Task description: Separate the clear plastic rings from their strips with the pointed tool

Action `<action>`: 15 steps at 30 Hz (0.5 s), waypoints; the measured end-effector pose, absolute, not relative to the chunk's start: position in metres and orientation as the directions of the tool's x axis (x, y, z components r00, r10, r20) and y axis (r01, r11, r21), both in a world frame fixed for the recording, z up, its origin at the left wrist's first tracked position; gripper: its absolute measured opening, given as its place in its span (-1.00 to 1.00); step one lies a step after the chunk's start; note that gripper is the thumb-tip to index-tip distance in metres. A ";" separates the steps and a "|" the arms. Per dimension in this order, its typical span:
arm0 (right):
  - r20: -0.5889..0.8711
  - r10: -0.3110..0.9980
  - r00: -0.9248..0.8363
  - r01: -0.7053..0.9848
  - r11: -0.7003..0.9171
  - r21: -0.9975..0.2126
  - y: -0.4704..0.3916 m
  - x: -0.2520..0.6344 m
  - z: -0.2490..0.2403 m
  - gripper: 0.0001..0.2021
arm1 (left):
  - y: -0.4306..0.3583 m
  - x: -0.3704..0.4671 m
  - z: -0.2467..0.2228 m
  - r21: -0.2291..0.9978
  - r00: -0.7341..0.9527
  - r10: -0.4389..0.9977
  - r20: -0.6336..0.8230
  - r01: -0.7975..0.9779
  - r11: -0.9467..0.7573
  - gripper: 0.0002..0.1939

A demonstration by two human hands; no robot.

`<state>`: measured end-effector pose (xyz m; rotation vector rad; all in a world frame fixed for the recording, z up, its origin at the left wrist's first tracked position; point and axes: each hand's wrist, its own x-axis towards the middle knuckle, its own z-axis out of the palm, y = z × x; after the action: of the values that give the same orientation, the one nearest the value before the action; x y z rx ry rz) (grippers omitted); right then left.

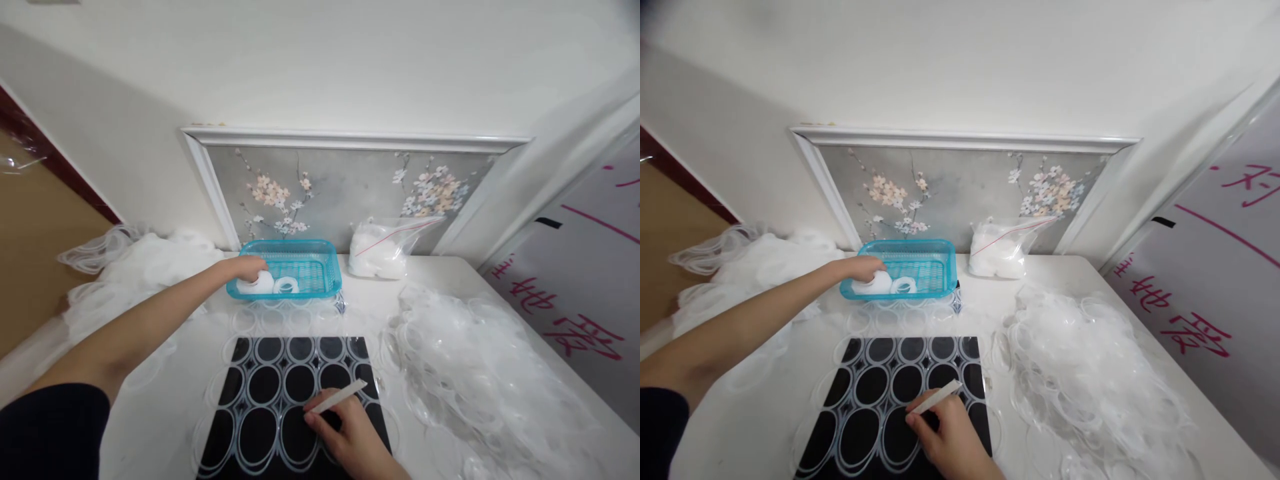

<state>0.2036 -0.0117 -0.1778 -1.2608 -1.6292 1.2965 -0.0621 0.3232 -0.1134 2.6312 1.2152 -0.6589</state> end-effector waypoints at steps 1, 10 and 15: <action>-0.051 0.956 -0.288 0.265 0.028 -0.964 -0.012 0.204 -0.178 -0.80 | 0.324 -0.061 -0.113 -0.050 0.558 0.674 -0.484 0.751 -0.658 -0.66; -0.051 0.954 -0.295 0.264 0.031 -0.964 -0.012 0.205 -0.174 -0.81 | 0.328 -0.054 -0.106 -0.082 0.538 0.617 -0.575 0.712 -0.697 -0.68; -0.043 0.954 -0.296 0.259 0.036 -0.965 -0.011 0.204 -0.171 -0.81 | 0.327 -0.058 -0.104 -0.012 0.572 0.599 -0.561 0.718 -0.696 -0.70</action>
<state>0.2038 -0.0109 -0.1705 -1.2473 -1.6351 1.2980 -0.0576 0.3267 -0.1044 2.5874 1.1004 -0.8012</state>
